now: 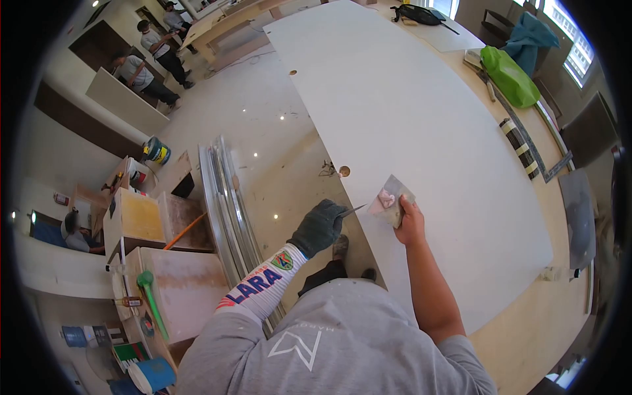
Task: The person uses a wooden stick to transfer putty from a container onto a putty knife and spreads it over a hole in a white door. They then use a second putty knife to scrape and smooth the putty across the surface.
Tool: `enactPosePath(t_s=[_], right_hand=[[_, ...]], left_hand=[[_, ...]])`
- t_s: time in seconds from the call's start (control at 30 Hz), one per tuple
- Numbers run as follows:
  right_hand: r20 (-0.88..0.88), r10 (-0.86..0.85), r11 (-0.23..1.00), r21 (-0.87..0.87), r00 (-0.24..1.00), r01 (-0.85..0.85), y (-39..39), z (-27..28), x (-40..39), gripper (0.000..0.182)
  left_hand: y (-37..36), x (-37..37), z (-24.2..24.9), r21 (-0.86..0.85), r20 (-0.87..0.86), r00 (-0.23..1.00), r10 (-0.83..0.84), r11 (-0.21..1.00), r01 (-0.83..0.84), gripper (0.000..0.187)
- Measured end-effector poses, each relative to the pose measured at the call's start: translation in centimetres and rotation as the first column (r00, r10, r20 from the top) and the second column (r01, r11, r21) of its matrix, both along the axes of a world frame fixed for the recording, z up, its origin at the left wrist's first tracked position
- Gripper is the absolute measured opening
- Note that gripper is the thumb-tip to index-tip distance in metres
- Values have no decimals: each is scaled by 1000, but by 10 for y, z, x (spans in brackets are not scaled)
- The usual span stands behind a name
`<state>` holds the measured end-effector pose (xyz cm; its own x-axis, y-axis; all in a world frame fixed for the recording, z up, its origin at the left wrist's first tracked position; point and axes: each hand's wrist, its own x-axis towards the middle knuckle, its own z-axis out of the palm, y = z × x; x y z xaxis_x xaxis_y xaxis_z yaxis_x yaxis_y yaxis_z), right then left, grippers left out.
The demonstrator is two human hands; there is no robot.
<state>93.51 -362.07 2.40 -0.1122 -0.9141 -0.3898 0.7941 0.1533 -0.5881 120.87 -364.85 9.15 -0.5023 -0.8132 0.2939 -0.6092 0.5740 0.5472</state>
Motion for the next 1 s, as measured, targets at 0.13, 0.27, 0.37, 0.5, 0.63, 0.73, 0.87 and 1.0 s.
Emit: enactPosePath(t_s=[0.13,0.27,0.37,0.5,0.63,0.73,0.87,1.0], right_hand=[[-143,99,989,-92,985,-113,-9,-23,-29,40],[160,103,995,-31,982,-99,-12,-14,-36,41],[157,92,996,-35,983,-87,-11,-3,-29,37],[156,75,997,-29,985,-72,-10,-16,-34,36],[174,93,995,-39,980,-88,-11,-12,-34,36],[177,101,994,-61,979,-91,-11,-10,-33,36],[172,88,995,-51,981,-80,-12,-10,-32,36],[158,143,990,-23,977,-141,-13,-13,-35,36]], left_hand=[[-48,24,-21,330,74,971,229,913,-240,33],[-94,37,-14,608,-13,984,179,783,-134,40],[-112,42,-38,700,-2,982,190,702,-134,38],[-127,47,-60,696,20,981,192,702,-151,37],[-141,51,-64,692,31,974,226,698,-184,38],[-149,55,-60,688,47,973,225,699,-195,40],[-162,60,-56,680,93,975,203,703,-211,40],[-175,70,-68,578,75,965,252,777,-248,51]])
